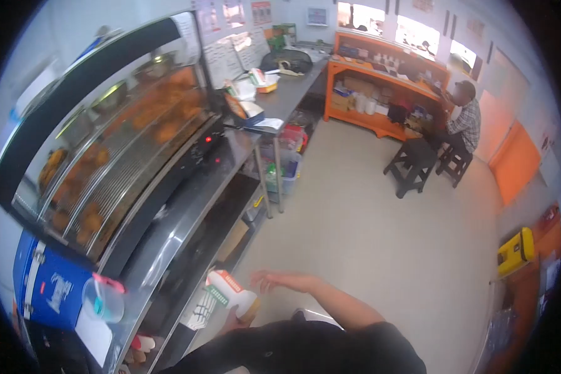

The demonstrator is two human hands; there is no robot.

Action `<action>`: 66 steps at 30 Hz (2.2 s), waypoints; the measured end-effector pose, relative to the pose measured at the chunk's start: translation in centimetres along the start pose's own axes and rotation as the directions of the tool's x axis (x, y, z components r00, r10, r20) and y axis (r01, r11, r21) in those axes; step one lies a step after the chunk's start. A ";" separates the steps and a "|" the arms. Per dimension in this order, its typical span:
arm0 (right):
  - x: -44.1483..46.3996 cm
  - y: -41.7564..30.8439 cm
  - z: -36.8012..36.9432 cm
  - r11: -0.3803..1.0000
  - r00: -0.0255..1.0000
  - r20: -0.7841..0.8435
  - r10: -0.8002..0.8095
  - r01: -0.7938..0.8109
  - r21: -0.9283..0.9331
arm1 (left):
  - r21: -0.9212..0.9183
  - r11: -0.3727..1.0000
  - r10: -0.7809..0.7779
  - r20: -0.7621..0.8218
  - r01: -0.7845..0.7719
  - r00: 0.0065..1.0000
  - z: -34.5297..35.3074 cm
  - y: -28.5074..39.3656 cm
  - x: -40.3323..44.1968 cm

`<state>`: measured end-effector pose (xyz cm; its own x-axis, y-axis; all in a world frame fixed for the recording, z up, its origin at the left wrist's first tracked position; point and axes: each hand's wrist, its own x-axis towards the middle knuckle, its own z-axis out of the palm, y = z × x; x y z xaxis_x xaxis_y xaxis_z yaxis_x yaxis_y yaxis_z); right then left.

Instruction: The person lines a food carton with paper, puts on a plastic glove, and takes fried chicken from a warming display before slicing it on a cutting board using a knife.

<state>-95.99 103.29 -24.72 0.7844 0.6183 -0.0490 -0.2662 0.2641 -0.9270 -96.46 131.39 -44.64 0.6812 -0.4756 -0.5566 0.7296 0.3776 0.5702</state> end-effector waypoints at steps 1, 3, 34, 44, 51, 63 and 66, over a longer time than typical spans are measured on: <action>-1.2 -2.7 -2.0 0.994 0.993 -0.053 -0.110 0.108 -0.030 | -0.314 0.928 -0.210 -0.001 0.199 0.978 1.4 -0.8 2.7; -2.7 -9.7 -4.4 0.911 0.913 -0.065 -0.404 0.395 -0.119 | -0.062 0.973 -0.222 0.022 0.223 0.975 7.2 1.2 7.9; -21.0 -44.1 -78.5 0.579 0.160 -0.557 -0.815 0.202 -0.790 | 0.158 0.980 -0.158 0.233 0.123 0.960 72.9 31.4 87.3; -7.0 -57.6 -112.4 0.667 0.921 -0.371 -0.119 -0.202 -0.717 | 0.035 0.825 0.562 0.049 -0.564 0.826 81.9 45.9 103.6; -4.0 -65.7 -128.2 0.718 0.662 -0.738 -0.130 -0.451 -0.531 | -0.023 0.609 0.789 -0.082 -0.793 0.609 92.4 59.7 121.2; 2.3 -77.3 -161.9 0.791 0.689 -0.723 -0.049 -0.415 -0.449 | -0.035 0.632 0.727 -0.319 -0.775 0.608 105.7 64.1 137.8; 10.2 -84.0 -174.8 0.651 0.712 -0.644 -0.279 -0.354 -0.672 | -0.028 0.647 0.677 -0.438 -0.762 0.591 105.3 64.3 139.0</action>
<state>32.32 -41.99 -12.34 0.9938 -0.1104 -0.0162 -0.0741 -0.5443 -0.8356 38.70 5.90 -21.75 0.9234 0.3226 -0.2079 -0.0450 0.6291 0.7760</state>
